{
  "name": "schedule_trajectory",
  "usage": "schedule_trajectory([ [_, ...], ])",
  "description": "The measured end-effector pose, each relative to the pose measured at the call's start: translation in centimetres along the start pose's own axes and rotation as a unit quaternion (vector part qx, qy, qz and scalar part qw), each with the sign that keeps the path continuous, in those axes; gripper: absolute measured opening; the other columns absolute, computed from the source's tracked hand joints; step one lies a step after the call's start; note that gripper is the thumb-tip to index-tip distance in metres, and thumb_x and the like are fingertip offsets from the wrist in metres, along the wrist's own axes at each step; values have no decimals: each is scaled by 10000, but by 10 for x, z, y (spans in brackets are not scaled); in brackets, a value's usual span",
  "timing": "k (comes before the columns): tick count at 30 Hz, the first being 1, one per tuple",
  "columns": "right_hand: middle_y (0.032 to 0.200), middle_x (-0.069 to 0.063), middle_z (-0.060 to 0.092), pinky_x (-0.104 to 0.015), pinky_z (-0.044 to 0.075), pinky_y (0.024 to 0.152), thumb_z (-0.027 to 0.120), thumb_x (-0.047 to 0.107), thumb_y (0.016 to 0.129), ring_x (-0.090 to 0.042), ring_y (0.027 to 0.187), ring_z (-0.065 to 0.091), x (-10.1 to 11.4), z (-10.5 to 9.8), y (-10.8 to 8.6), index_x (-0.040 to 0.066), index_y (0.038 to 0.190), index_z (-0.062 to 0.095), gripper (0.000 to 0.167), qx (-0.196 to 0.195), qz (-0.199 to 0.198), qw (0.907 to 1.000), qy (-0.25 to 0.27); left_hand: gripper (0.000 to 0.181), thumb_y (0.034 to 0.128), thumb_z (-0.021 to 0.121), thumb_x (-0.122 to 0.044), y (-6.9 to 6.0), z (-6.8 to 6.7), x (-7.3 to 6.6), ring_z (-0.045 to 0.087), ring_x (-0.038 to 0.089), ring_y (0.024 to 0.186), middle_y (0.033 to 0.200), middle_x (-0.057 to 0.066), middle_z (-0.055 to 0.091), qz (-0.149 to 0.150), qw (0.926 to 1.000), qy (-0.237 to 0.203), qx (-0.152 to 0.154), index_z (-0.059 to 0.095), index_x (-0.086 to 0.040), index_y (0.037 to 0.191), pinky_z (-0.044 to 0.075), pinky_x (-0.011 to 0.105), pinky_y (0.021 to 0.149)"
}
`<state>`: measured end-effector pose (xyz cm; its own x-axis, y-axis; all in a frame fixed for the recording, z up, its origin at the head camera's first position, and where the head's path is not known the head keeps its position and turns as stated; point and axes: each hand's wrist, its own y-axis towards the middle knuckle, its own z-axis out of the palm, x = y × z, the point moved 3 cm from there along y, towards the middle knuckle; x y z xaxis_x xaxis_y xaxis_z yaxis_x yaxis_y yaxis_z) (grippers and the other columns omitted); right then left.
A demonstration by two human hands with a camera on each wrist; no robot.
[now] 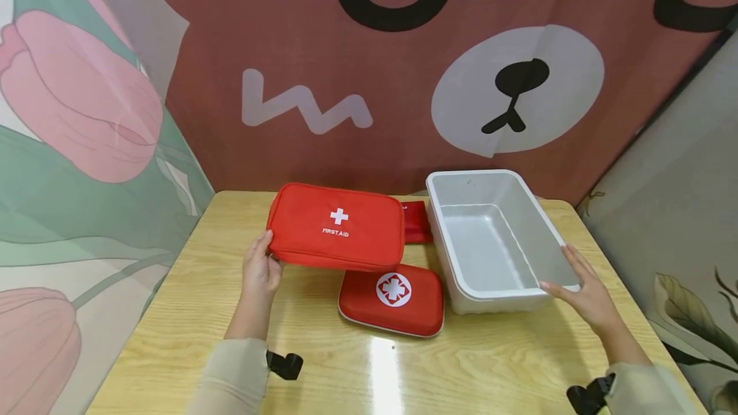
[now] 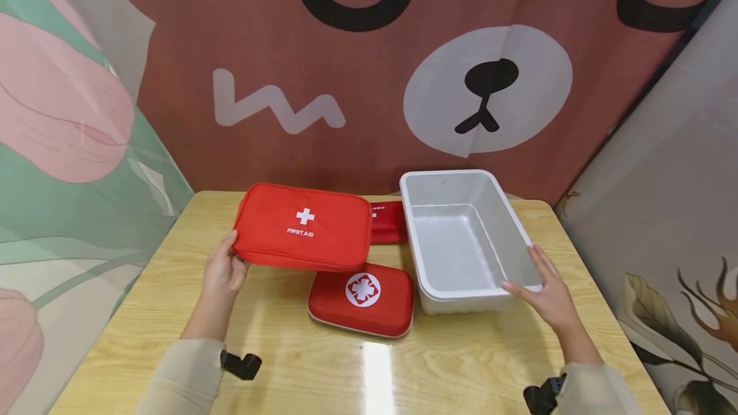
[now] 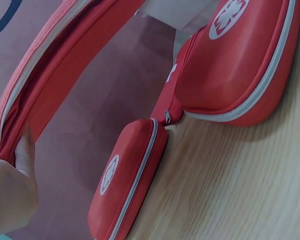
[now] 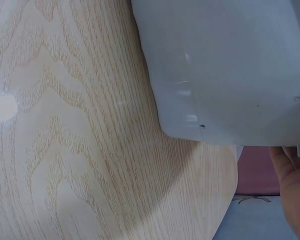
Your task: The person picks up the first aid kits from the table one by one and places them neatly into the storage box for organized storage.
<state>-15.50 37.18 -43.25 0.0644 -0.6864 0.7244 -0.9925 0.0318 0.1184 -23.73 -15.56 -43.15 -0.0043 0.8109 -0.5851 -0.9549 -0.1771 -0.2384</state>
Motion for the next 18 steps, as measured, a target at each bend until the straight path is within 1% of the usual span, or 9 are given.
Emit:
schedule_trajectory([
  [7,1423,-126,-40,-673,16,855,628,221,782,-402,1242,-63,0,0,0,95,1382,58,837,31,45,9999,146,118,854,524,-76,-1,7,10,553,140,668,782,19,556,-109,9999,45,-1,571,-105,749,449,260,598],
  [11,1423,-129,-47,-675,16,854,626,221,783,-412,1238,-66,0,1,0,97,1383,52,839,52,80,9998,186,145,857,518,-72,0,13,14,544,144,669,779,25,543,-156,9999,-26,-46,577,-109,729,440,264,609],
  [15,1421,-138,-51,-680,26,847,626,225,783,-427,1233,-64,1,1,-1,99,1383,44,845,73,135,9997,186,181,864,500,-66,1,19,18,542,138,681,770,17,545,-182,9998,-29,-29,575,-114,706,427,265,630],
  [18,1420,-147,-47,-683,30,842,625,228,783,-430,1232,-62,1,0,-2,105,1384,43,845,76,149,9997,167,161,854,516,-61,1,22,22,543,135,692,769,13,555,-230,9997,-47,19,570,-111,711,421,266,647],
])
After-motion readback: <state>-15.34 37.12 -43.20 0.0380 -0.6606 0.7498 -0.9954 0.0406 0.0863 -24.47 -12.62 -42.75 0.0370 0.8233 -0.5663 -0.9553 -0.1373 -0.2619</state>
